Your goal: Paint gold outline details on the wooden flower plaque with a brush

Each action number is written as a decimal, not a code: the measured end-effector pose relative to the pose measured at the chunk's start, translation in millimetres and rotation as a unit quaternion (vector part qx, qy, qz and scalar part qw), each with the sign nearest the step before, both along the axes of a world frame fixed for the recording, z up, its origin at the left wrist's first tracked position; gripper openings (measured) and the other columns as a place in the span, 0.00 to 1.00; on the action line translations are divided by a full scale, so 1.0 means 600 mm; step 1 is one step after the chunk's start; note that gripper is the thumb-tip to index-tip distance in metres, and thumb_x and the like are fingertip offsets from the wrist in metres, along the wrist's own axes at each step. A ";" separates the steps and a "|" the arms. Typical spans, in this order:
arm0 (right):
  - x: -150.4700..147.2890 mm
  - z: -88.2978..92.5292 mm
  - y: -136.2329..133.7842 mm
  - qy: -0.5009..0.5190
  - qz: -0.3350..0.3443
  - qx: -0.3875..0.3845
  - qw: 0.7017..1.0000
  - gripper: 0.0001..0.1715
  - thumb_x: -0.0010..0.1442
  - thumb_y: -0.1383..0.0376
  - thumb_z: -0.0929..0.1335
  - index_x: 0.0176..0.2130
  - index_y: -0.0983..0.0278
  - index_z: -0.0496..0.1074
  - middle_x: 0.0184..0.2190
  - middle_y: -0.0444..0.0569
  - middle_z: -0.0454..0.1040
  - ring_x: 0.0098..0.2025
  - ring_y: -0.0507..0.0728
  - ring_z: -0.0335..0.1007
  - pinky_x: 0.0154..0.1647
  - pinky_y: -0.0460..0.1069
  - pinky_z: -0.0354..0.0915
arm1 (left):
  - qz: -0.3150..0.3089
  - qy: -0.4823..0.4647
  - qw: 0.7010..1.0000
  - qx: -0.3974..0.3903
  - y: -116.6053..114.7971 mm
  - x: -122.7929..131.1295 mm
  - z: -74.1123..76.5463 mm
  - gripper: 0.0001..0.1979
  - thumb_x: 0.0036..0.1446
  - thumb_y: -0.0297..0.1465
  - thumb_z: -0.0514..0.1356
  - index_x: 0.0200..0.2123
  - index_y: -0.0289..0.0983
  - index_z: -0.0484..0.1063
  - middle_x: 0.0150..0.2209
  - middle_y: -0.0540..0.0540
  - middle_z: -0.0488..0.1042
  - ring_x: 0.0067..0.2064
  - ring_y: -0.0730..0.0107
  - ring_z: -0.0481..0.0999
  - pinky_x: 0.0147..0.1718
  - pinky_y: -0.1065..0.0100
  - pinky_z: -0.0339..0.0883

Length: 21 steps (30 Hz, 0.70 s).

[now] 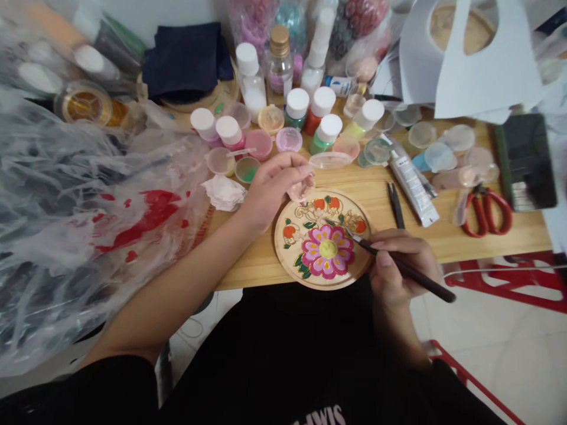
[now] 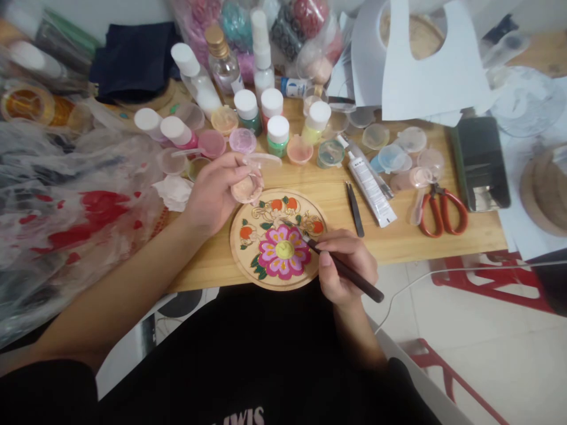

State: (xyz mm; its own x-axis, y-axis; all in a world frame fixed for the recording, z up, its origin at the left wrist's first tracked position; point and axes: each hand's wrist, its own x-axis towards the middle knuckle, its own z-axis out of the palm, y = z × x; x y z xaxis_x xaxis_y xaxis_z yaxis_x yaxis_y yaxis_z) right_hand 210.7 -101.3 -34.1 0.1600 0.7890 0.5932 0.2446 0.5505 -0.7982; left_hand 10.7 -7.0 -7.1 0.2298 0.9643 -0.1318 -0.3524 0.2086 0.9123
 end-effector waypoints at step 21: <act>-0.006 0.006 -0.002 -0.015 -0.019 -0.029 0.999 0.03 0.58 0.68 0.70 0.36 0.61 0.74 0.29 0.43 0.77 0.30 0.52 0.72 0.28 0.49 0.68 | 0.003 0.007 1.000 -0.014 -0.001 0.001 0.004 0.07 0.58 0.26 0.57 0.27 0.35 0.67 0.24 0.52 0.72 0.24 0.80 0.70 0.24 0.74 0.64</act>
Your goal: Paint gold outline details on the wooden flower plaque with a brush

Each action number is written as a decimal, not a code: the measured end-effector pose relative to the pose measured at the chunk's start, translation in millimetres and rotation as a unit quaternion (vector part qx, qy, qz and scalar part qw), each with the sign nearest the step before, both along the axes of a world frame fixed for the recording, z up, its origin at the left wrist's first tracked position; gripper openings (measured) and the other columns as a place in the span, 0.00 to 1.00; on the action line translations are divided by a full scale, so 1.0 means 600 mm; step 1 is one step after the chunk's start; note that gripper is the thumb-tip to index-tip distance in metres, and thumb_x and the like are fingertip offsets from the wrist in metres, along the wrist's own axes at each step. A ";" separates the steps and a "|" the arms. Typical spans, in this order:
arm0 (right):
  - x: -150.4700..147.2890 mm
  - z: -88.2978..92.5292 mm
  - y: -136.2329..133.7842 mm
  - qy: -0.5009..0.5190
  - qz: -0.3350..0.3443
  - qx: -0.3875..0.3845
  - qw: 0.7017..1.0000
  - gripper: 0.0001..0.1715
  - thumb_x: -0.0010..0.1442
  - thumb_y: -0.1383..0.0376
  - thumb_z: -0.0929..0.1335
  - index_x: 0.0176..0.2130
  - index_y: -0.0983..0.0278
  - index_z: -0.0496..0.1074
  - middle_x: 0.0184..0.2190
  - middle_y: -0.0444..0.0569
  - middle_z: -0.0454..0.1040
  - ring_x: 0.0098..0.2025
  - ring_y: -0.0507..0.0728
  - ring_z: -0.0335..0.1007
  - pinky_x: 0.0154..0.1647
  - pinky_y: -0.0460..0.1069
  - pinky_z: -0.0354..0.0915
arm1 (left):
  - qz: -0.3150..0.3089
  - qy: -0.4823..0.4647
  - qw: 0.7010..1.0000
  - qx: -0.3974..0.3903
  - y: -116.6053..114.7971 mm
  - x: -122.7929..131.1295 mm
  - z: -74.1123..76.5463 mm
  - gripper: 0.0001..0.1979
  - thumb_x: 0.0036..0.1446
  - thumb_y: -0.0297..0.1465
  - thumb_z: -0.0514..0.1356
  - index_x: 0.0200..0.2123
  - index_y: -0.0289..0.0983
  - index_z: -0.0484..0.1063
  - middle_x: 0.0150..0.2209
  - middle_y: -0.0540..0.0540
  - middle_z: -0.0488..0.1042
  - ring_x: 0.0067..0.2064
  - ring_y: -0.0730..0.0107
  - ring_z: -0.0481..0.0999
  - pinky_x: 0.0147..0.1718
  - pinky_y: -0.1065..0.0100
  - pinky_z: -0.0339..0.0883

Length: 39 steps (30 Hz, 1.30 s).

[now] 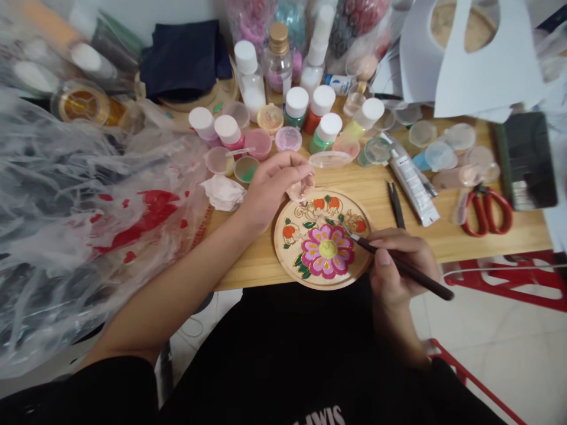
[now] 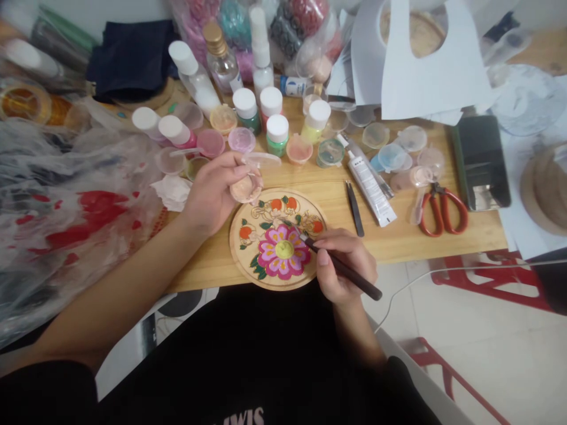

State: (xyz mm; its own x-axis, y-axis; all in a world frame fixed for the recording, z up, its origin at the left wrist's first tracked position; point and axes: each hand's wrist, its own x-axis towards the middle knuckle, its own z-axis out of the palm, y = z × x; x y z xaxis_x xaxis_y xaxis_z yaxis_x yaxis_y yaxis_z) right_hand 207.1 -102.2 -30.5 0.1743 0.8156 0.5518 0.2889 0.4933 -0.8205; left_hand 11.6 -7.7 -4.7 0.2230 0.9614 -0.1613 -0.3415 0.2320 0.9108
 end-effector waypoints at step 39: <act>0.009 0.001 0.000 -0.039 0.034 0.002 0.999 0.07 0.53 0.69 0.71 0.35 0.60 0.74 0.28 0.46 0.77 0.28 0.55 0.74 0.25 0.49 0.70 | -0.001 -0.001 1.000 0.006 -0.001 0.000 -0.002 0.06 0.57 0.29 0.59 0.27 0.36 0.68 0.24 0.52 0.71 0.24 0.81 0.69 0.25 0.75 0.64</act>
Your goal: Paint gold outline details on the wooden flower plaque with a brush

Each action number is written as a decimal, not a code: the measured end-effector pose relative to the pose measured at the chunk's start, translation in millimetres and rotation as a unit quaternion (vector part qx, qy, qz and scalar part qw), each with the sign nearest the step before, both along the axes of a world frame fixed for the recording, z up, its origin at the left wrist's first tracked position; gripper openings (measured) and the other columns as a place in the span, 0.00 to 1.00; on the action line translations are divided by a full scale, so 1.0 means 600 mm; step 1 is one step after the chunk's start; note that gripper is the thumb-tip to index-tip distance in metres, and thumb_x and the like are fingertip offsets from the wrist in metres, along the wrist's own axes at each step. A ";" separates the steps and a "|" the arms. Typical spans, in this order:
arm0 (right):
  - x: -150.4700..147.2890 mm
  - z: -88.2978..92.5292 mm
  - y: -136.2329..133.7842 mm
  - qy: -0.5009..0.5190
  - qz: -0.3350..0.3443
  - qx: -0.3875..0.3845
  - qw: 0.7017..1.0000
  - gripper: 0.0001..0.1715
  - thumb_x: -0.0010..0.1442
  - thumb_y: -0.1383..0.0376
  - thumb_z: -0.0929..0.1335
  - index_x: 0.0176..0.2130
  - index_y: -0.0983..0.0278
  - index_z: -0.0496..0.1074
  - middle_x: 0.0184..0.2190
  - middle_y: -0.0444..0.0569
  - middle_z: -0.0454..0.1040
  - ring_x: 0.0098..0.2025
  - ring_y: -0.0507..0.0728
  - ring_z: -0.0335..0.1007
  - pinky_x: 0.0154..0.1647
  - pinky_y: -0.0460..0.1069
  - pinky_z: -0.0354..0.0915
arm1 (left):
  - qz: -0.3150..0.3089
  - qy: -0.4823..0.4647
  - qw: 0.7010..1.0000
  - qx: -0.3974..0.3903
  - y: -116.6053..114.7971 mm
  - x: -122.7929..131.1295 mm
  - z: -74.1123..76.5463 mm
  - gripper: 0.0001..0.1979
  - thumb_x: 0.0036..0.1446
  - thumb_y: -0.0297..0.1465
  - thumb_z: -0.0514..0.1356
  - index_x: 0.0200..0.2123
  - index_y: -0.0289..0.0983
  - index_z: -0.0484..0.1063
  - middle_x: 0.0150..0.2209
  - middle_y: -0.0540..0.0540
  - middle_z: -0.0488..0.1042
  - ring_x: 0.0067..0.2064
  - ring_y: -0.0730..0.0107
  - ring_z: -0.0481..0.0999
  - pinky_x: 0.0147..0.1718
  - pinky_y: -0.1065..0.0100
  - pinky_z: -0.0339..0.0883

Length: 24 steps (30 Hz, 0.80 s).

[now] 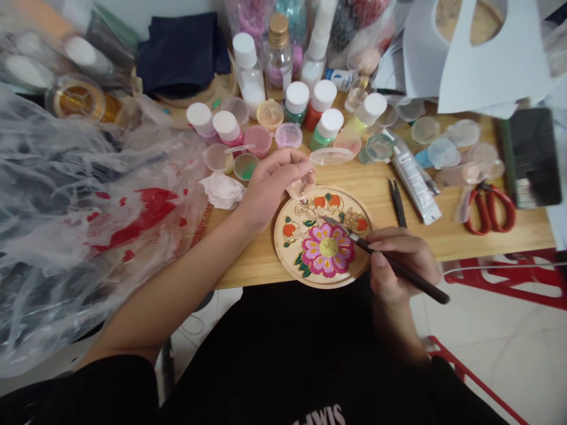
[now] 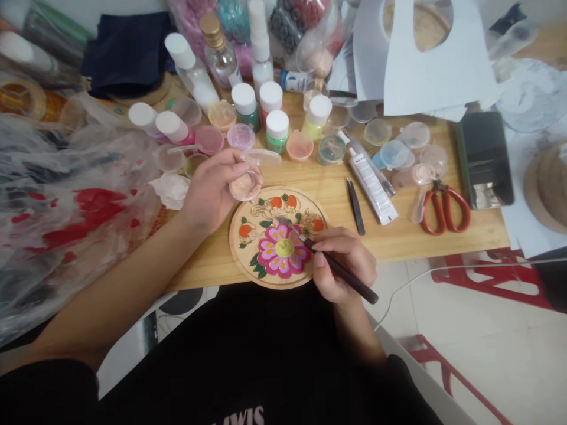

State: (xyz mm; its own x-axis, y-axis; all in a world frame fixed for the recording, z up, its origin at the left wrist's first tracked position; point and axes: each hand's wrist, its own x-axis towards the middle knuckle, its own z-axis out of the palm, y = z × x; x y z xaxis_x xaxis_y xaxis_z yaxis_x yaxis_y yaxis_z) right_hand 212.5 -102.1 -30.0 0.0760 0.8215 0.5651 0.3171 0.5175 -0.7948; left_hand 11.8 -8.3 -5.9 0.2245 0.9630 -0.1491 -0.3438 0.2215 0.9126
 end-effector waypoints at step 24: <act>0.001 -0.001 0.002 0.005 0.005 0.015 1.000 0.08 0.53 0.70 0.71 0.36 0.60 0.74 0.28 0.46 0.77 0.28 0.55 0.74 0.23 0.49 0.69 | -0.002 0.004 1.000 0.009 0.000 -0.001 -0.002 0.08 0.58 0.32 0.60 0.28 0.37 0.68 0.24 0.52 0.71 0.24 0.81 0.69 0.25 0.73 0.65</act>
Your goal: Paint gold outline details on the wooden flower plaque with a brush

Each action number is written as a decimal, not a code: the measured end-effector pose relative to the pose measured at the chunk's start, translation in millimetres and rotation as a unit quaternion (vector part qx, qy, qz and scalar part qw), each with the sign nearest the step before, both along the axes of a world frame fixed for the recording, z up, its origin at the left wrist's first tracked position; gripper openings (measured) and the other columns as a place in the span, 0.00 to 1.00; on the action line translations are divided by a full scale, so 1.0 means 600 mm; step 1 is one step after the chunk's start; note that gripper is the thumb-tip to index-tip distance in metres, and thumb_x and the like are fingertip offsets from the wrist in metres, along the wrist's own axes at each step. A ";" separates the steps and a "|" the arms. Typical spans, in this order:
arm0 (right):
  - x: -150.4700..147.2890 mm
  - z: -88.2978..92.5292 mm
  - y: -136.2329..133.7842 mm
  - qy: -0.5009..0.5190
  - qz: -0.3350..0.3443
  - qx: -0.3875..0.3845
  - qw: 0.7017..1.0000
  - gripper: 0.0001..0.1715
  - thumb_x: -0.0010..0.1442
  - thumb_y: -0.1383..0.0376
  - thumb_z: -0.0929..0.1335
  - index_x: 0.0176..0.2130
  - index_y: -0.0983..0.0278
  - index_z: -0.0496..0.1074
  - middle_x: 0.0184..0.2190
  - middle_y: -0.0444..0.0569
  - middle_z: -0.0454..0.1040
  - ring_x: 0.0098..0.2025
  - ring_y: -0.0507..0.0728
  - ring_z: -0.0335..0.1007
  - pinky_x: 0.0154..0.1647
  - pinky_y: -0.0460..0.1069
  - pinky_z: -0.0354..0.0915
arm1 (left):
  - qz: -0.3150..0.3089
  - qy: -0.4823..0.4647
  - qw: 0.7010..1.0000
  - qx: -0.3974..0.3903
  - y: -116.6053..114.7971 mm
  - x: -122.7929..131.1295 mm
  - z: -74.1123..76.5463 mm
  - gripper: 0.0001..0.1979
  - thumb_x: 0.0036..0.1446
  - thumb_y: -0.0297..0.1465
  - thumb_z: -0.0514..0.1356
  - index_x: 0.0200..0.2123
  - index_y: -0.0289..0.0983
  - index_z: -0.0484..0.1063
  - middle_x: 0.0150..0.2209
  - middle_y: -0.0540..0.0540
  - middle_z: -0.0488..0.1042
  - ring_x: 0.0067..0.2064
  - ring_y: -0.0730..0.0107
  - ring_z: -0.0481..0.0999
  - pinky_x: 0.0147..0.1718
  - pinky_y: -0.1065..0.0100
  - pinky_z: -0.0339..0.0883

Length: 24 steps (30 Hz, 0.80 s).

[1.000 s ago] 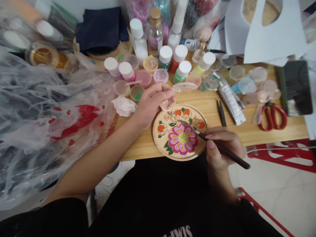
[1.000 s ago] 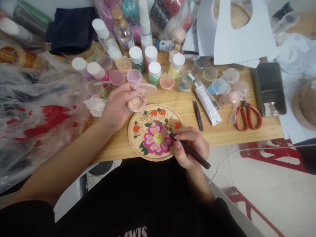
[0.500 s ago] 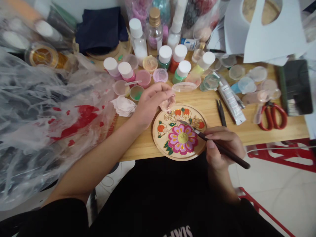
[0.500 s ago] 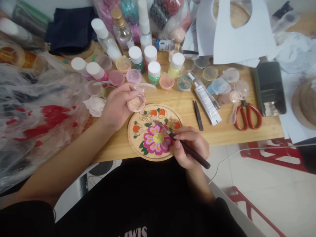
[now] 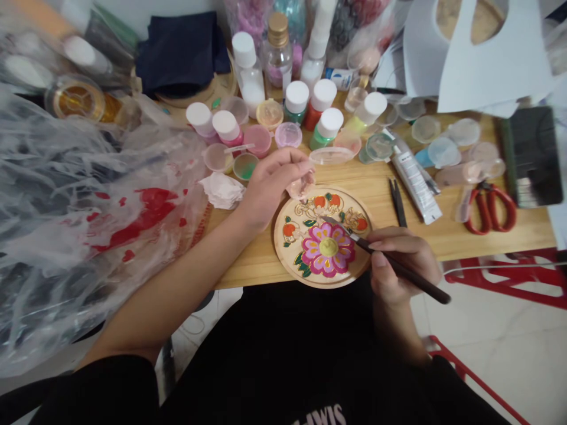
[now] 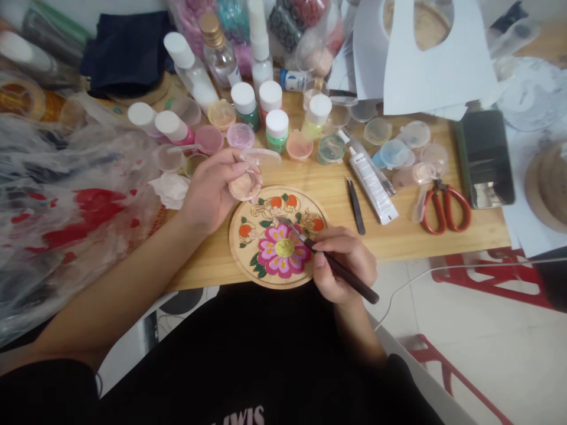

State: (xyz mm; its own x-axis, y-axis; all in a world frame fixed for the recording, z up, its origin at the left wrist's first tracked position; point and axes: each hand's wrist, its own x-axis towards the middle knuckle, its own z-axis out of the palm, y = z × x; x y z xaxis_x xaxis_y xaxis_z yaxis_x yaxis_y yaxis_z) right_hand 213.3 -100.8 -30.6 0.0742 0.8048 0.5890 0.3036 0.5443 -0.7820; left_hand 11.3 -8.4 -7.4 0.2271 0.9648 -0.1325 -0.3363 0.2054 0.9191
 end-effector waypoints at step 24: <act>-0.027 0.019 0.017 0.190 -0.164 -0.089 0.964 0.13 0.60 0.61 0.71 0.25 0.62 0.73 0.17 0.38 0.71 0.13 0.48 0.61 0.11 0.46 0.57 | 0.002 -0.001 1.000 -0.019 0.003 0.000 0.006 0.09 0.58 0.31 0.60 0.27 0.35 0.67 0.23 0.53 0.72 0.23 0.81 0.70 0.24 0.74 0.64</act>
State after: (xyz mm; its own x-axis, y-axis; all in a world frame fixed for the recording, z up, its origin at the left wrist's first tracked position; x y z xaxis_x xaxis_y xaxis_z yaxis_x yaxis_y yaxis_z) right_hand 197.0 -90.8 -19.3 0.5249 0.7871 0.3240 0.1101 0.3147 -0.9428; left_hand 11.2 -6.4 -4.0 0.2237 0.9600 -0.1684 -0.3397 0.2388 0.9097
